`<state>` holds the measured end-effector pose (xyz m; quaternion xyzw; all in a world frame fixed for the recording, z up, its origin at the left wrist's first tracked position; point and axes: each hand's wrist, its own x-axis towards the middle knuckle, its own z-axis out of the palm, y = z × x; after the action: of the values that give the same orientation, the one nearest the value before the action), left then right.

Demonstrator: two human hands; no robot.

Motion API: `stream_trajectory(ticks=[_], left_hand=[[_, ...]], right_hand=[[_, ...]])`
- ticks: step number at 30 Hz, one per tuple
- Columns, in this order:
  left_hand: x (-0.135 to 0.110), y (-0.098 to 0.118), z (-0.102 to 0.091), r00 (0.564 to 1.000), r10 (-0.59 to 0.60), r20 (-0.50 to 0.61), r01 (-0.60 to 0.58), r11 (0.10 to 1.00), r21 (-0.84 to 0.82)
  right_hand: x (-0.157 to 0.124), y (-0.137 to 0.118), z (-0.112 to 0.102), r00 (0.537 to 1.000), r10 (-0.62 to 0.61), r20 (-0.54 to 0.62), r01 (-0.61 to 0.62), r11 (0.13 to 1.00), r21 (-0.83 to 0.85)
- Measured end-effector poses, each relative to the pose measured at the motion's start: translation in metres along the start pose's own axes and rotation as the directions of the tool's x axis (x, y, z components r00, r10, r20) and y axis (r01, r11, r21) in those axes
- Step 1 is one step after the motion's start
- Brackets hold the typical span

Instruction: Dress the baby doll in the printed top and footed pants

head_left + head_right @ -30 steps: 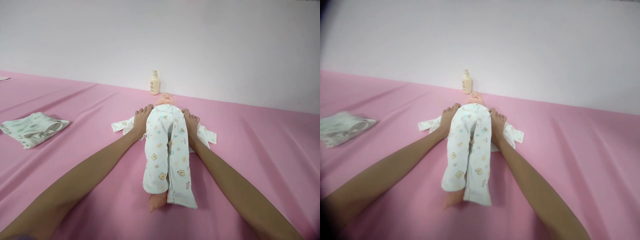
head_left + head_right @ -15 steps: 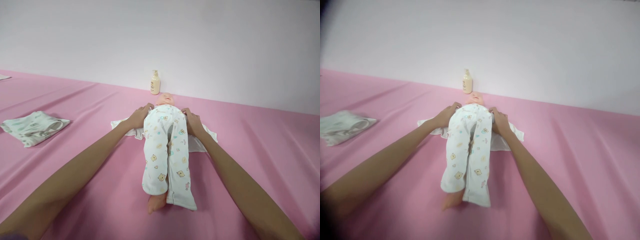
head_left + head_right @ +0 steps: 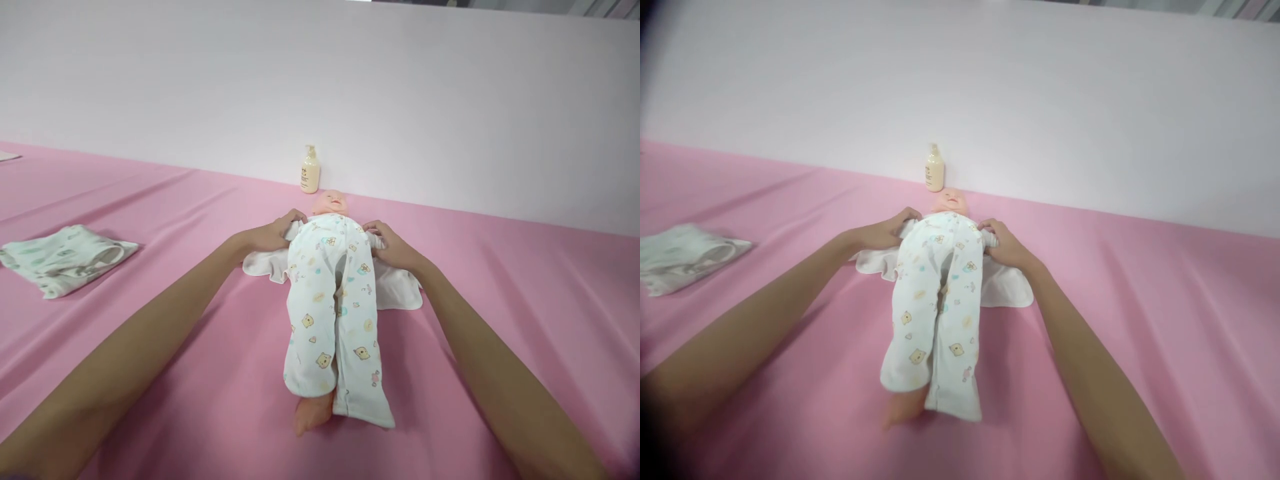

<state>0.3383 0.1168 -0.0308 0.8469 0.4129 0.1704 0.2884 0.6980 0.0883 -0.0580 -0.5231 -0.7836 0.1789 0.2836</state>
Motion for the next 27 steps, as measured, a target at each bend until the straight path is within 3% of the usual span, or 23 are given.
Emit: stream_trajectory(ticks=[3,6,9,15,19,24,27], left_hand=[[-0.001,0.001,-0.006,0.993,-0.106,0.057,0.114,0.983,-0.143],[0.003,0.006,-0.003,0.988,-0.152,-0.015,0.144,0.960,-0.241],[0.003,0.018,0.004,0.976,-0.203,-0.078,0.180,0.956,-0.232],[-0.001,0.028,0.003,0.974,-0.224,-0.032,0.209,0.944,-0.256],[0.003,0.027,0.004,0.963,-0.268,0.013,0.253,0.888,-0.385],[0.011,0.025,0.011,0.934,-0.354,-0.056,0.280,0.818,-0.503],[0.013,0.021,0.015,0.929,-0.361,-0.088,0.286,0.846,-0.450]], right_hand=[[0.000,-0.005,-0.008,0.995,0.094,-0.022,-0.091,0.992,0.093],[0.003,-0.010,0.000,0.978,0.142,-0.151,-0.114,0.977,0.180],[0.007,-0.013,0.010,0.961,0.175,-0.215,-0.125,0.965,0.229],[0.007,-0.015,0.004,0.973,0.228,-0.045,-0.205,0.931,0.301],[0.009,-0.014,0.003,0.958,0.285,-0.018,-0.256,0.885,0.389],[0.013,-0.015,0.019,0.906,0.412,-0.100,-0.299,0.787,0.540],[0.015,-0.013,0.029,0.897,0.366,-0.248,-0.229,0.865,0.447]])
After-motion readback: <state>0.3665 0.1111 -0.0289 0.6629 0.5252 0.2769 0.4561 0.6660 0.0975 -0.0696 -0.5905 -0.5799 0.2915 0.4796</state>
